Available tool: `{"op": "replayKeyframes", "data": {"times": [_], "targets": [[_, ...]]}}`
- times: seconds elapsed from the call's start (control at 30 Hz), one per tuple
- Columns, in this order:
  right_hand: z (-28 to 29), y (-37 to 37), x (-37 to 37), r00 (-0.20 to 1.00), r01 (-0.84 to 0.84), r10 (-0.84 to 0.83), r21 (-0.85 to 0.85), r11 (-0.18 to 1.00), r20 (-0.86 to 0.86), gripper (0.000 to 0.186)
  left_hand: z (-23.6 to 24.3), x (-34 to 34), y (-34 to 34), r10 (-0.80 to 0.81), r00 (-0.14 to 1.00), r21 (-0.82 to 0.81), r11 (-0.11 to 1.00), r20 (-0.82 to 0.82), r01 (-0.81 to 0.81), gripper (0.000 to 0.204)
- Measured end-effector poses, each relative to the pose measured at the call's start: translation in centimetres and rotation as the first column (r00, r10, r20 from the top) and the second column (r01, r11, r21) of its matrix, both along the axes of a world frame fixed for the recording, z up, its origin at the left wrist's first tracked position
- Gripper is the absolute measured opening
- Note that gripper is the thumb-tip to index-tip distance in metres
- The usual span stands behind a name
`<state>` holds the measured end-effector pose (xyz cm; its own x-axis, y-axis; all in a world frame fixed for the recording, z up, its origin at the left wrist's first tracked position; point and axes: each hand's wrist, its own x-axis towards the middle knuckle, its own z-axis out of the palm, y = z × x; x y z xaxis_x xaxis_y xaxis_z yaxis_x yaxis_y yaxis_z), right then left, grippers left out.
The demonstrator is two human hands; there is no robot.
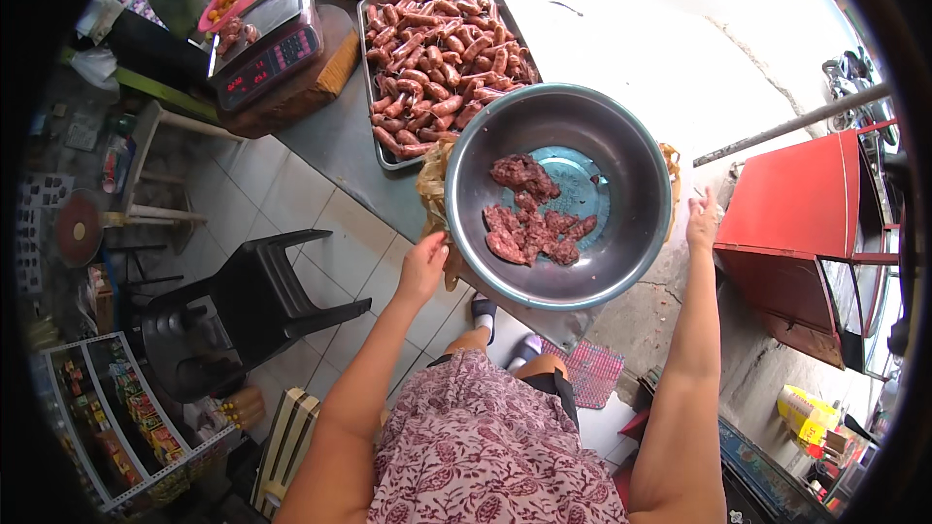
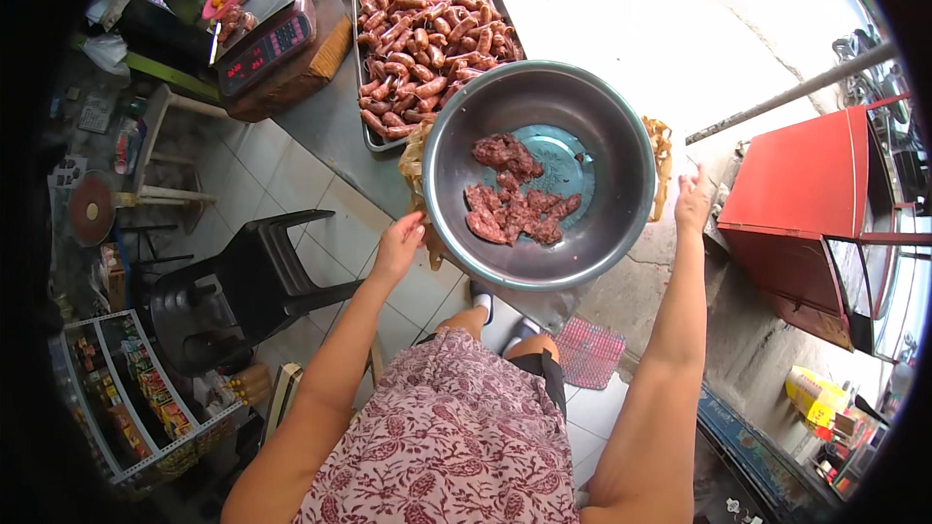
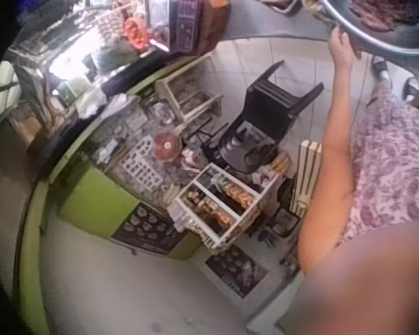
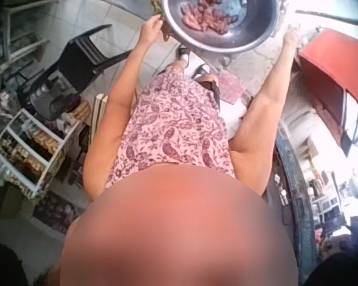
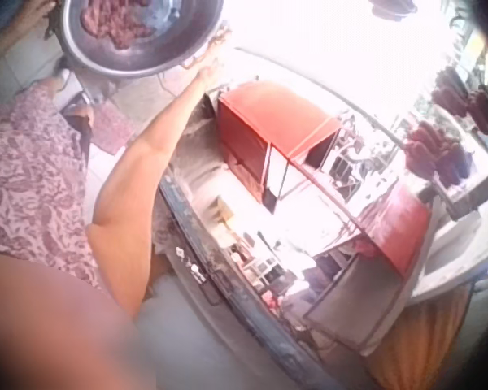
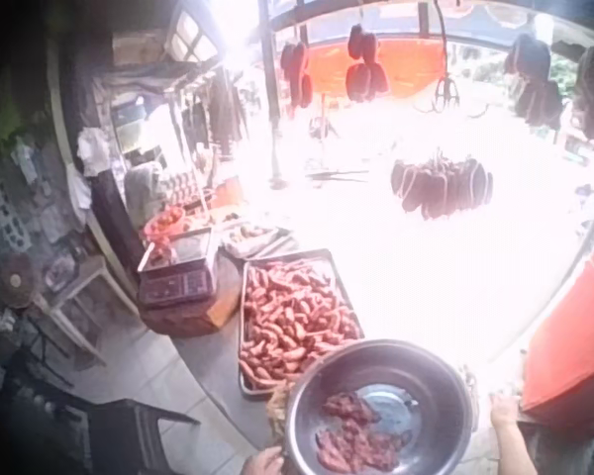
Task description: The person removes the casing from cooked sausages by hand, placing the meat into a metal bowl. They then retrieve a plastic bag of sausages from a chest freezer and continue removing casings from additional sausages.
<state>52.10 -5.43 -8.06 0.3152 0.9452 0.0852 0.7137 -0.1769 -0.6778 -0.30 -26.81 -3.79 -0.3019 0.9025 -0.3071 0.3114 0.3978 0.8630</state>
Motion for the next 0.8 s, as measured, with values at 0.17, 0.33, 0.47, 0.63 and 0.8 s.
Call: {"op": "replayKeyframes", "data": {"times": [0.17, 0.33, 0.47, 0.63, 0.8], "targets": [[7.5, -2.4, -6.8, 0.849, -0.027, -0.043, -0.125, 0.992, -0.527, 0.060, -3.6, -3.3, 7.5, 0.122, 0.740, 0.329, 0.934, -0.661, 0.140, 0.069], [10.1, -6.0, -14.1, 0.981, -0.177, 0.171, -0.069, 0.982, -0.090, 0.077, -8.2, -4.1, 12.5, 0.001, 0.987, 0.129, 0.991, -0.163, 0.020, 0.071], [10.7, -8.4, -13.6, 0.969, -0.113, 0.093, -0.076, 0.991, -0.227, 0.076, -9.8, -5.4, 13.4, -0.073, 0.956, -0.141, 0.989, -0.285, 0.034, 0.042], [9.2, -14.8, -10.9, 0.959, -0.029, 0.049, 0.075, 0.997, -0.279, 0.074, -6.9, -8.0, 14.0, 0.327, 0.828, 0.203, 0.868, 0.456, -0.454, 0.026], [5.3, -19.4, -8.2, 0.713, 0.166, -0.197, -0.112, 0.980, -0.673, 0.063, -2.4, -9.0, 14.8, 0.282, 0.959, 0.155, 0.949, -0.024, -0.275, 0.036]]}}
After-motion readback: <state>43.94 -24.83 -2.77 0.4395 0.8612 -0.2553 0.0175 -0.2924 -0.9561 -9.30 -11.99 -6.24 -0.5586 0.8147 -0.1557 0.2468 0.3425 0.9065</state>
